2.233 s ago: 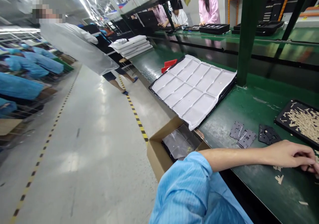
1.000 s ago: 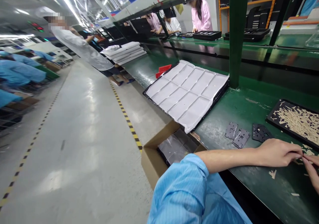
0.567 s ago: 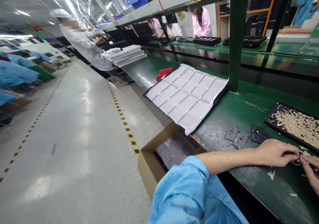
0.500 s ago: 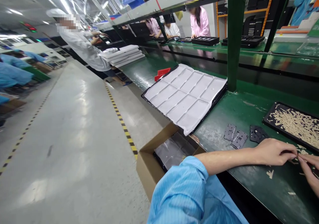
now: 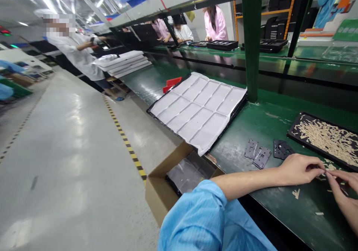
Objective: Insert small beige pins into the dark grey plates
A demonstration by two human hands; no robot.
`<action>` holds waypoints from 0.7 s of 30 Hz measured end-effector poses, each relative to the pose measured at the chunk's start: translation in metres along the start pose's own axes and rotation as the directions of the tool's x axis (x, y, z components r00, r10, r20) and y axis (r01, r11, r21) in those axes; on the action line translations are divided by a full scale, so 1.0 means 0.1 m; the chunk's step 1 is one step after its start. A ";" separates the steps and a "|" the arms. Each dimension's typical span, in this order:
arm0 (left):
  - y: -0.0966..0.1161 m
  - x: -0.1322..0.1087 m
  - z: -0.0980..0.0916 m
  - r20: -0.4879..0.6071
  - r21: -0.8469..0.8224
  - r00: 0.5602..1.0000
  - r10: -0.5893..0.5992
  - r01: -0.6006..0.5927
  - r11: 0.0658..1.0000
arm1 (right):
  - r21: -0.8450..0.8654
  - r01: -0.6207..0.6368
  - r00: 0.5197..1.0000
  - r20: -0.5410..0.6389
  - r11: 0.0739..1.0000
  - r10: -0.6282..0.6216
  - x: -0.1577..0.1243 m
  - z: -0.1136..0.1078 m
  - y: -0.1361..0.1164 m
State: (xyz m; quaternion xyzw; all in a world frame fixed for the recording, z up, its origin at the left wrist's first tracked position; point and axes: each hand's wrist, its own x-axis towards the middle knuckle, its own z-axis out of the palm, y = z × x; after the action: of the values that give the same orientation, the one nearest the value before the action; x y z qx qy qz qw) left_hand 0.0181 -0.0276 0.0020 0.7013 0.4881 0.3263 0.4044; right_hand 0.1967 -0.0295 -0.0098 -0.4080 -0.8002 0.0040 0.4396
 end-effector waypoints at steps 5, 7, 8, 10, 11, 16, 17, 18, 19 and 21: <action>0.00 -0.02 -0.02 0.008 -0.336 1.000 -0.025 0.027 0.941 | 0.193 -0.510 0.859 0.162 0.838 0.485 0.03 0.03 -0.12; 0.00 -0.01 -0.04 0.046 -0.398 0.999 -0.022 0.038 0.917 | 0.323 -0.633 0.774 0.230 0.704 0.590 0.07 0.05 -0.17; -0.01 -0.01 -0.05 0.059 -0.427 0.998 -0.025 0.048 0.903 | 0.370 -0.649 0.759 0.246 0.665 0.603 0.08 0.07 -0.19; -0.02 0.01 -0.08 0.089 -0.470 0.996 -0.031 0.069 0.880 | 0.414 -0.644 0.759 0.241 0.644 0.604 0.11 0.09 -0.20; -0.03 0.01 -0.09 0.105 -0.485 0.994 -0.035 0.082 0.871 | 0.402 -0.627 0.774 0.225 0.667 0.592 0.12 0.10 -0.21; 0.00 -0.01 -0.13 0.121 -0.485 0.989 -0.082 0.132 0.865 | 0.236 -0.380 0.925 0.104 0.895 0.365 0.12 0.08 -0.24; 0.01 -0.02 -0.14 0.115 -0.468 0.989 -0.092 0.136 0.873 | 0.222 -0.334 0.943 0.093 0.916 0.321 0.13 0.07 -0.24; 0.02 -0.02 -0.14 0.110 -0.448 0.989 -0.100 0.139 0.883 | 0.213 -0.302 0.953 0.087 0.929 0.290 0.13 0.07 -0.24; 0.03 -0.03 -0.14 0.107 -0.428 0.989 -0.104 0.141 0.893 | 0.208 -0.283 0.959 0.085 0.936 0.271 0.14 0.07 -0.24; 0.04 -0.03 -0.15 0.107 -0.395 0.989 -0.105 0.139 0.908 | 0.211 -0.266 0.963 0.092 0.941 0.252 0.16 0.07 -0.24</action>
State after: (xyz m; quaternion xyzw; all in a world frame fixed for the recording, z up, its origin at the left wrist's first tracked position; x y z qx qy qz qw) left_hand 0.0059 -0.0278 0.0126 0.5845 0.4362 0.3642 0.5792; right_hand 0.1716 -0.0325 0.0060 -0.4578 -0.7478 0.1636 0.4522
